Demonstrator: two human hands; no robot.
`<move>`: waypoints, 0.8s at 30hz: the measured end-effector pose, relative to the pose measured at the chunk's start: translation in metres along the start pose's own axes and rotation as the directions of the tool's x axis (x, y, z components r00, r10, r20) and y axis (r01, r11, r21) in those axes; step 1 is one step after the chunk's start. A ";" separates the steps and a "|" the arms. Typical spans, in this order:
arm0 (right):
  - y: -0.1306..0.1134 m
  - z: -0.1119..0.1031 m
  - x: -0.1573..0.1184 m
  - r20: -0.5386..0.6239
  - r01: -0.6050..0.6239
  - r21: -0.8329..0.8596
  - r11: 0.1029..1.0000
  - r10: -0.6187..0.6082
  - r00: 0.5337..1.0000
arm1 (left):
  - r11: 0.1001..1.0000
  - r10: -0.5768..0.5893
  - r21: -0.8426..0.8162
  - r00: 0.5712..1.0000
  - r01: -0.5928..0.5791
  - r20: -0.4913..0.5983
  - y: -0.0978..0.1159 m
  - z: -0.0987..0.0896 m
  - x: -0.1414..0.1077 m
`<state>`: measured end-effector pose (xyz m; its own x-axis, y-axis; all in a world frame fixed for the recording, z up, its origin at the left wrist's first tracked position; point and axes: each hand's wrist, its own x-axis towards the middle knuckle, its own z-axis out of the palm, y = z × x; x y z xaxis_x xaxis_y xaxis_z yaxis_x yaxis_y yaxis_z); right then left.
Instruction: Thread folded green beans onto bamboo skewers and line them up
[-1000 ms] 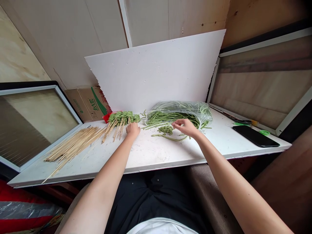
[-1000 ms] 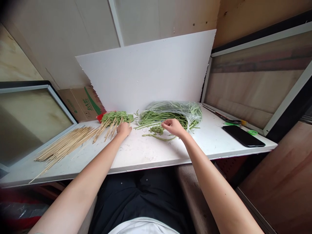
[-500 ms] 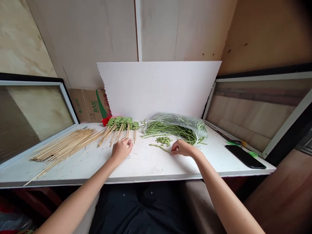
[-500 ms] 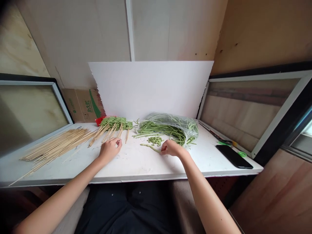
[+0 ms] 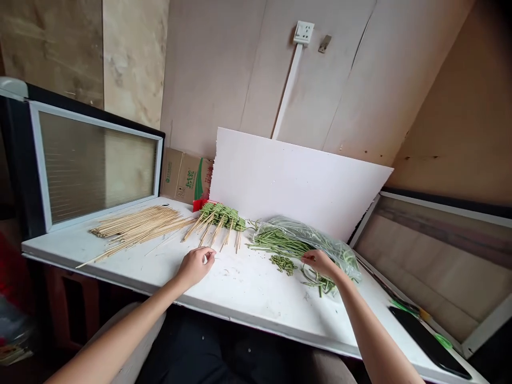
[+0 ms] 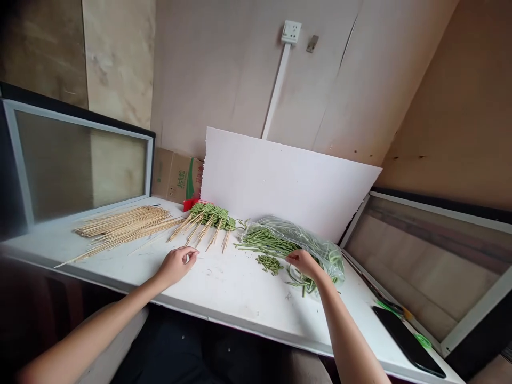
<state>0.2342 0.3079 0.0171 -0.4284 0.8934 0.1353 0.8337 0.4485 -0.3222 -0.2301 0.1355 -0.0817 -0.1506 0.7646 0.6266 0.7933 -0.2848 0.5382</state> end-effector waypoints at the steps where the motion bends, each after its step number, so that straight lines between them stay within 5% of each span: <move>1: -0.001 0.000 0.009 -0.002 0.000 -0.010 1.000 0.000 1.000 | 1.000 0.015 0.014 1.000 -0.015 -0.002 0.000 0.001 -0.001; 7: -0.006 -0.011 0.050 -0.122 -0.015 -0.149 0.989 -0.004 0.992 | 0.976 0.170 0.125 0.983 -0.177 0.066 0.002 0.006 -0.013; 14: -0.004 -0.020 0.064 -0.256 -0.049 -0.233 0.971 -0.013 0.967 | 0.973 0.166 0.153 0.984 -0.175 0.066 0.001 0.007 -0.012; 19: 0.000 0.007 0.052 -0.153 0.007 -0.309 0.951 -0.057 0.987 | 0.971 0.168 0.157 0.982 -0.180 0.084 0.002 0.006 -0.012; 24: 0.016 0.036 0.047 -0.119 -0.068 -0.413 0.908 0.020 0.993 | 0.971 0.161 0.164 0.983 -0.174 0.088 0.001 0.006 -0.012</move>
<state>0.2151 0.3565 -0.0155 -0.3674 0.8988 0.2393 0.9300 0.3574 0.0855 -0.2239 0.1294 -0.0923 0.0313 0.7564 0.6533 0.8930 -0.3147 0.3216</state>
